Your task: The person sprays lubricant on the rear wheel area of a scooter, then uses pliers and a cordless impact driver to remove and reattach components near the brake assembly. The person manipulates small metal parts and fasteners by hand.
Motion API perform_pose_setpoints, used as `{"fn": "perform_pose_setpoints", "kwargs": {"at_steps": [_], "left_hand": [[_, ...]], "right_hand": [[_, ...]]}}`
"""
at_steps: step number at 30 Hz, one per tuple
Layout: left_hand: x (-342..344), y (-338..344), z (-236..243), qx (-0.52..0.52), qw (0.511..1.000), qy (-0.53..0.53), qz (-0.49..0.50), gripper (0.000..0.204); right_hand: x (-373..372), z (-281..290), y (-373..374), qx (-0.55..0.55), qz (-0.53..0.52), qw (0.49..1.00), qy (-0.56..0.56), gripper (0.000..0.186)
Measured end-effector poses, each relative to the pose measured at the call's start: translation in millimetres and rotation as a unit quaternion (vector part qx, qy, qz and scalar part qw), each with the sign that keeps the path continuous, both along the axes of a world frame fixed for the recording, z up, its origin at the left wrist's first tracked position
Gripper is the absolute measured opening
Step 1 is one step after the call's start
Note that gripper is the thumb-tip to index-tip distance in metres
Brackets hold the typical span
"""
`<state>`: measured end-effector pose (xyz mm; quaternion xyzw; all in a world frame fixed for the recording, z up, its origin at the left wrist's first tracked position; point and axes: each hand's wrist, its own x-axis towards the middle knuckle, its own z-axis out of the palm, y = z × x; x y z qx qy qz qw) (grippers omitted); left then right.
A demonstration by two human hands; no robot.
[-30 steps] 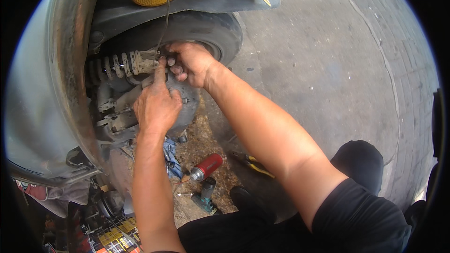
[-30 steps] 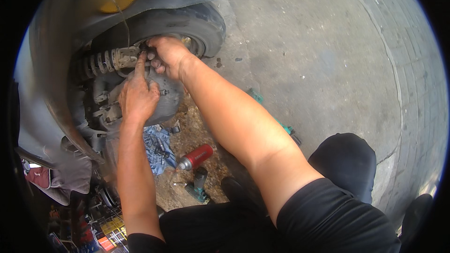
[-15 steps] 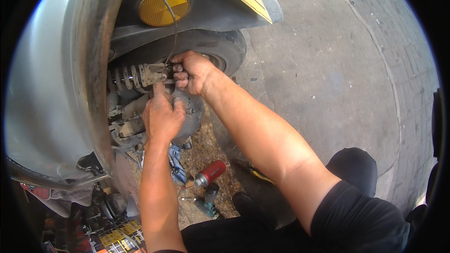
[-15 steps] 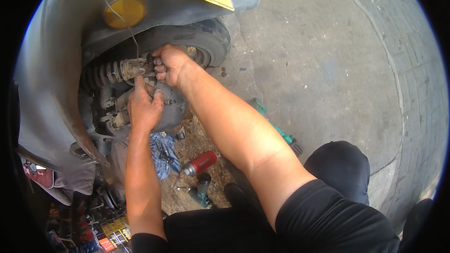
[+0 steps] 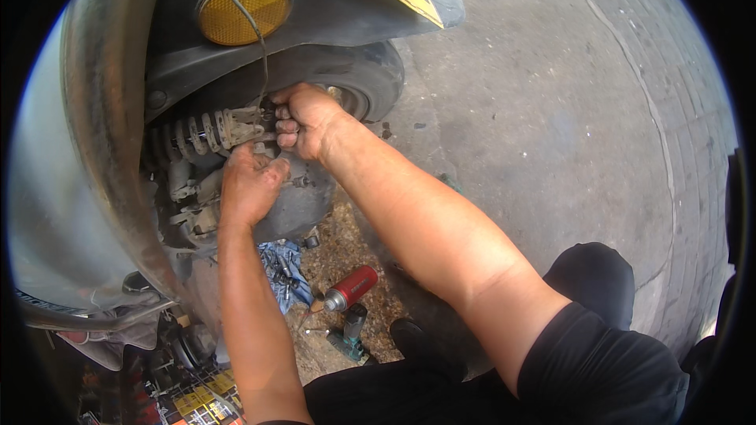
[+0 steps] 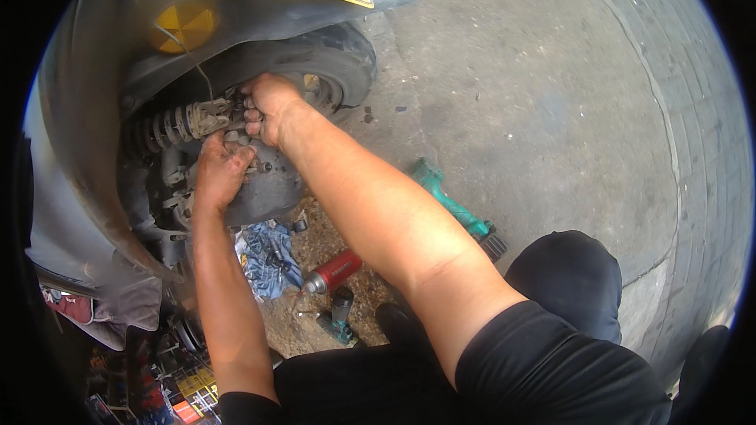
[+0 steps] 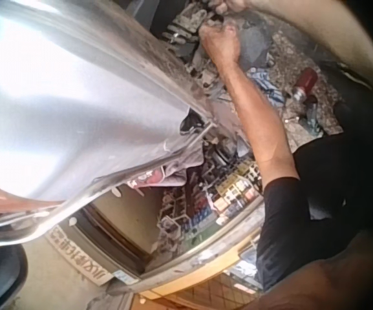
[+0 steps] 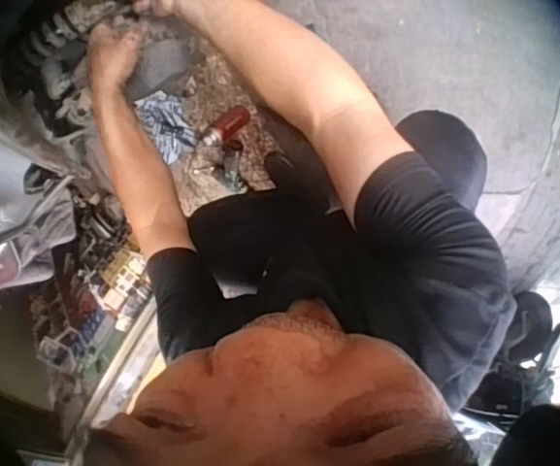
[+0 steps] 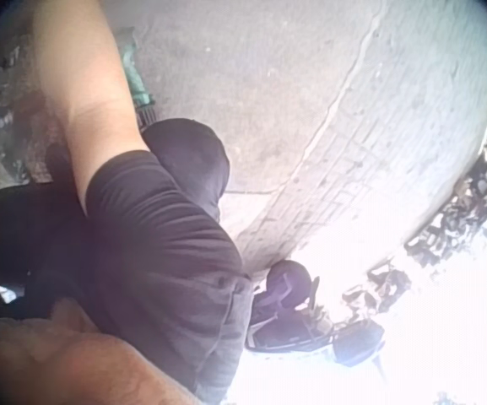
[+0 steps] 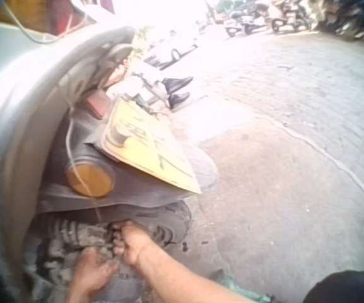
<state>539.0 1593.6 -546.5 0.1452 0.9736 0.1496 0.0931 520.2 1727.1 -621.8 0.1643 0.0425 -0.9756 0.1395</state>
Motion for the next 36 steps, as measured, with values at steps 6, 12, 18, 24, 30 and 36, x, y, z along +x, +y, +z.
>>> {"fn": "perform_pose_setpoints", "kwargs": {"at_steps": [6,12,18,24,30,36], "left_hand": [[-13.9,-7.5,3.2,0.098,0.991,-0.096,0.013,0.042],[-18.5,-7.2,13.0,0.145,0.975,-0.167,0.02,0.028],[-18.4,-0.8,19.9,0.096,0.985,-0.142,0.005,0.03],[-18.5,-1.0,17.0,0.048,0.993,-0.101,-0.032,0.031],[-17.0,-6.1,10.6,0.132,0.984,-0.114,-0.026,0.034],[-16.5,-6.1,16.4,0.152,0.973,-0.173,0.019,0.031]], "right_hand": [[9.0,-1.0,-8.5,0.024,-0.064,0.998,0.005,0.014],[27.1,-8.5,-19.0,0.12,-0.155,0.979,0.057,0.005],[32.5,-12.7,-19.6,0.161,-0.164,0.97,0.078,0.016],[35.8,-16.1,-22.7,0.251,-0.165,0.948,0.104,0.037],[36.2,-17.4,-26.3,0.321,-0.212,0.915,0.124,0.045],[38.4,-14.6,-24.7,0.303,-0.194,0.924,0.128,0.048]]}}
